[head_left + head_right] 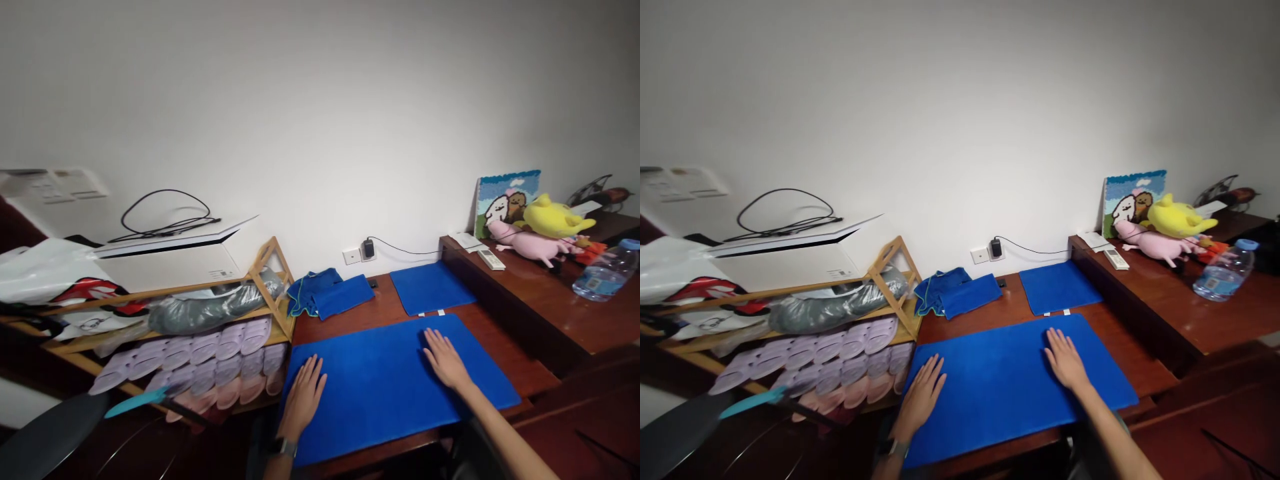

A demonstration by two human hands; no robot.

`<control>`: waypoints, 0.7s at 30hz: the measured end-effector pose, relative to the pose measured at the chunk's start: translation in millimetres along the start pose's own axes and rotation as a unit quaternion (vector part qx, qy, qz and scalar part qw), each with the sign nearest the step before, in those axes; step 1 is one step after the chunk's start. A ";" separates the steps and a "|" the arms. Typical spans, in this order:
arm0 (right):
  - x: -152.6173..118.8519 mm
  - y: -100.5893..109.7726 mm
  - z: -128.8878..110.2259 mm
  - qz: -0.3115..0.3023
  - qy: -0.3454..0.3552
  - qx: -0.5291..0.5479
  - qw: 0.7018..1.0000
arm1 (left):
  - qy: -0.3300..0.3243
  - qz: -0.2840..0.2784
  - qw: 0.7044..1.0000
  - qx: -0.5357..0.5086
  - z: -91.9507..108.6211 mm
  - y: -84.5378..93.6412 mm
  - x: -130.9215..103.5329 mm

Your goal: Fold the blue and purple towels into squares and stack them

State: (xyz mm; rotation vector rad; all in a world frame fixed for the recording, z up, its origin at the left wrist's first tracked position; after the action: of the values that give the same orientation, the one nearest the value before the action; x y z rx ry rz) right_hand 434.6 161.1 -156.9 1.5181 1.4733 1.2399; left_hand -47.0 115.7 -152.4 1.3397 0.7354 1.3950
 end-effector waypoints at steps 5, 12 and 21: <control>44.4 -30.3 -97.6 -0.062 0.080 0.052 0.993 | -0.042 -0.062 0.997 -0.005 51.3 -22.7 64.0; 53.0 -70.2 -124.9 -0.078 0.144 0.063 0.984 | 0.012 -0.043 0.999 0.029 61.1 -76.5 62.2; 63.1 -18.7 106.0 -0.032 -0.138 -0.074 0.987 | 0.179 0.067 0.974 0.124 -96.2 -56.3 26.6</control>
State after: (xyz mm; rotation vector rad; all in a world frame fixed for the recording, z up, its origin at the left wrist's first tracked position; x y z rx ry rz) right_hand 521.8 240.8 -197.1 1.4644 1.2125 1.0318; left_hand -121.2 177.6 -214.1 1.3615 1.1055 1.7225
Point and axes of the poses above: each hand's wrist, its own x-axis towards the middle knuckle, its own y-axis out of the back of the hand, z = x × y, the point moved 2 cm from there along x, towards the middle knuckle, and after that the axes turned 5 degrees about z, right-handed, at the moved point
